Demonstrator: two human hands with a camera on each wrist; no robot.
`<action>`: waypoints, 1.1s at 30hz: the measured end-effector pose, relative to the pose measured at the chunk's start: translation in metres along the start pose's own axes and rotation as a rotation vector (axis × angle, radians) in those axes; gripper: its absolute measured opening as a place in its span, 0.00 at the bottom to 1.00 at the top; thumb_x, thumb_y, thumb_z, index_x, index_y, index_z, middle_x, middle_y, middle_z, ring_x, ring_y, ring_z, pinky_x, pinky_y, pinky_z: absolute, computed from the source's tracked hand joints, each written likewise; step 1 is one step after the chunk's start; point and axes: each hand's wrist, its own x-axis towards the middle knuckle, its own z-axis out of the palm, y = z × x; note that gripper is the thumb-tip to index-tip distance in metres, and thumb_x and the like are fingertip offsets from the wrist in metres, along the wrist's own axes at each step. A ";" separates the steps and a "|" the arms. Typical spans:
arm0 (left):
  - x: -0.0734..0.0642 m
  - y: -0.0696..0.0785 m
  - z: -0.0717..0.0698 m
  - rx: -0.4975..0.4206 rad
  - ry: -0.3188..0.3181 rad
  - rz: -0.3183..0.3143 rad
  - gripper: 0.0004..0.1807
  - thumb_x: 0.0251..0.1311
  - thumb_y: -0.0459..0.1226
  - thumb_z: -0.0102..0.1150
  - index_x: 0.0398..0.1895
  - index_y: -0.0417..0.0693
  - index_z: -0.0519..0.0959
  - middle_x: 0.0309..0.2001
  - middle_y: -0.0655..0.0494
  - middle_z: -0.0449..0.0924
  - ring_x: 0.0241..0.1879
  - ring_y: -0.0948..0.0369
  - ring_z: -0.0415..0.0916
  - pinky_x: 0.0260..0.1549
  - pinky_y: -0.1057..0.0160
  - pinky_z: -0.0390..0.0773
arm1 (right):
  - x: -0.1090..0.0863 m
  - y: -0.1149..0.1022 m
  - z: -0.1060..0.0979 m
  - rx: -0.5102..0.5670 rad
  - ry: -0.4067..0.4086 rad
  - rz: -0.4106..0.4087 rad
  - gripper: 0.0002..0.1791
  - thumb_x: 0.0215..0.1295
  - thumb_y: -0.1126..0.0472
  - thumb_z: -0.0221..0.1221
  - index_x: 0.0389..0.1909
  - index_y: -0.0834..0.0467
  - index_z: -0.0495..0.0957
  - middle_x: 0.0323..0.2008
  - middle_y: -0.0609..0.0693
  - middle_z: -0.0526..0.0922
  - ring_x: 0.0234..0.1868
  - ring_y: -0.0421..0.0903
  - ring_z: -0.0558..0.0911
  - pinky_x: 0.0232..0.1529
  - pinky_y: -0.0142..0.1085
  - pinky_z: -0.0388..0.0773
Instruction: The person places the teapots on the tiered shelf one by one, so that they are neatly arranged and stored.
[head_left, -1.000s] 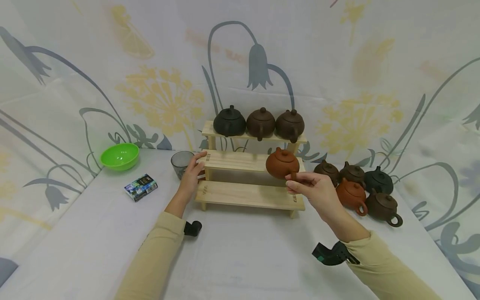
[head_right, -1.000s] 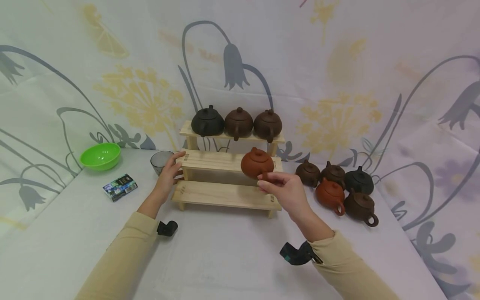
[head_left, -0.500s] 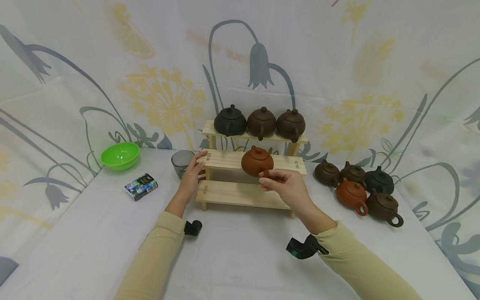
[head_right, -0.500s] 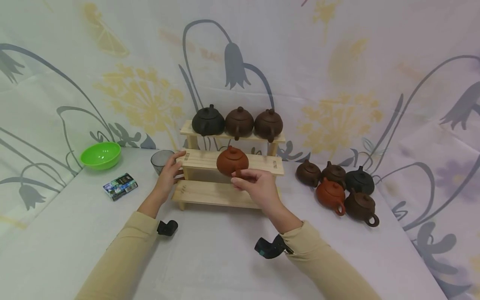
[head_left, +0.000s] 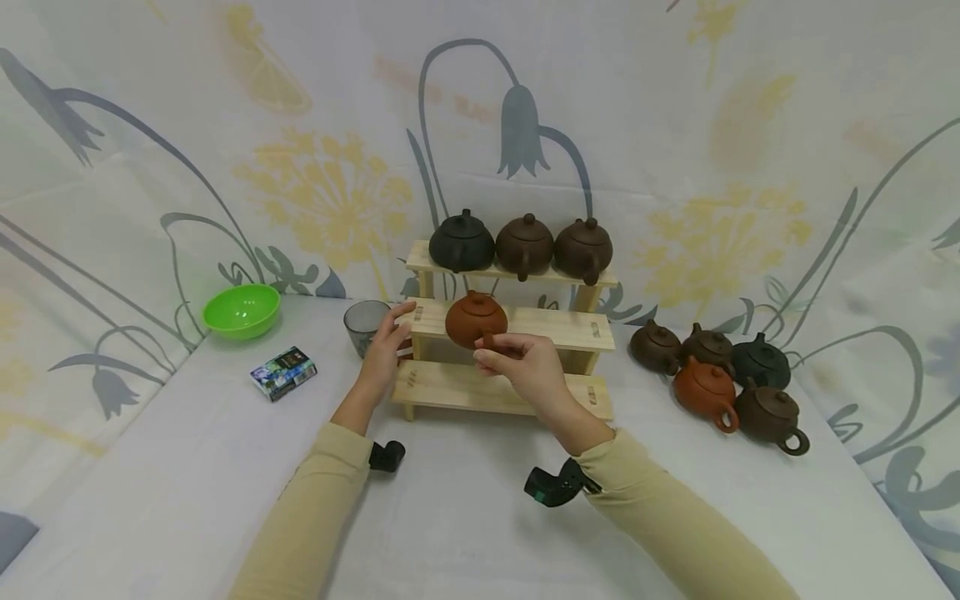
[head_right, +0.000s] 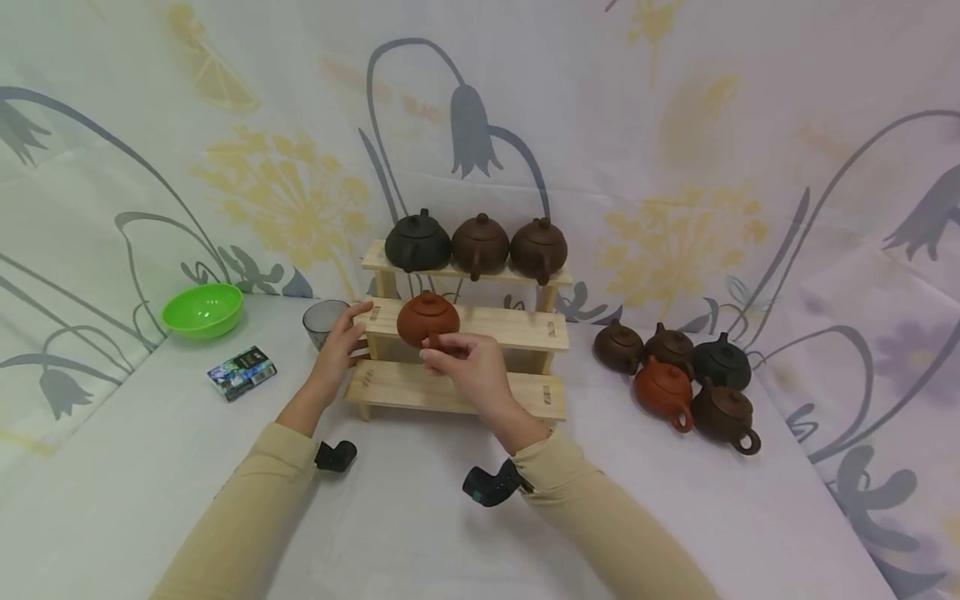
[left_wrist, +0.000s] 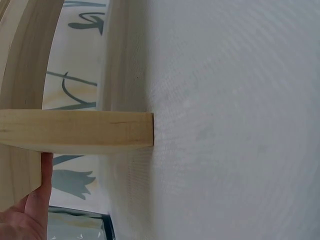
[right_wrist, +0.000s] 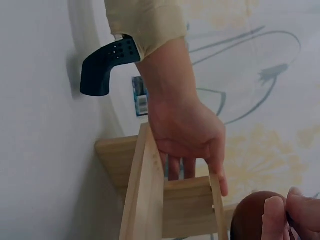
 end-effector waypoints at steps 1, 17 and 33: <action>0.000 0.000 0.000 -0.001 0.000 0.000 0.22 0.73 0.39 0.32 0.69 0.50 0.57 0.56 0.40 0.62 0.55 0.40 0.64 0.52 0.50 0.64 | 0.001 0.001 0.003 0.012 0.002 -0.002 0.13 0.55 0.73 0.62 0.42 0.73 0.79 0.37 0.59 0.83 0.29 0.40 0.83 0.36 0.36 0.79; 0.000 -0.001 0.000 0.006 0.003 0.008 0.22 0.73 0.39 0.32 0.69 0.50 0.57 0.57 0.40 0.62 0.56 0.42 0.64 0.51 0.52 0.66 | 0.018 0.013 0.028 -0.020 -0.019 -0.031 0.14 0.55 0.69 0.64 0.42 0.70 0.80 0.41 0.60 0.83 0.35 0.44 0.83 0.39 0.36 0.78; 0.000 0.000 0.002 -0.005 0.004 0.017 0.22 0.73 0.38 0.32 0.69 0.48 0.57 0.56 0.40 0.62 0.55 0.41 0.65 0.52 0.50 0.65 | 0.013 0.015 0.009 0.052 -0.051 0.045 0.19 0.56 0.70 0.63 0.50 0.67 0.77 0.35 0.55 0.80 0.35 0.44 0.83 0.44 0.44 0.76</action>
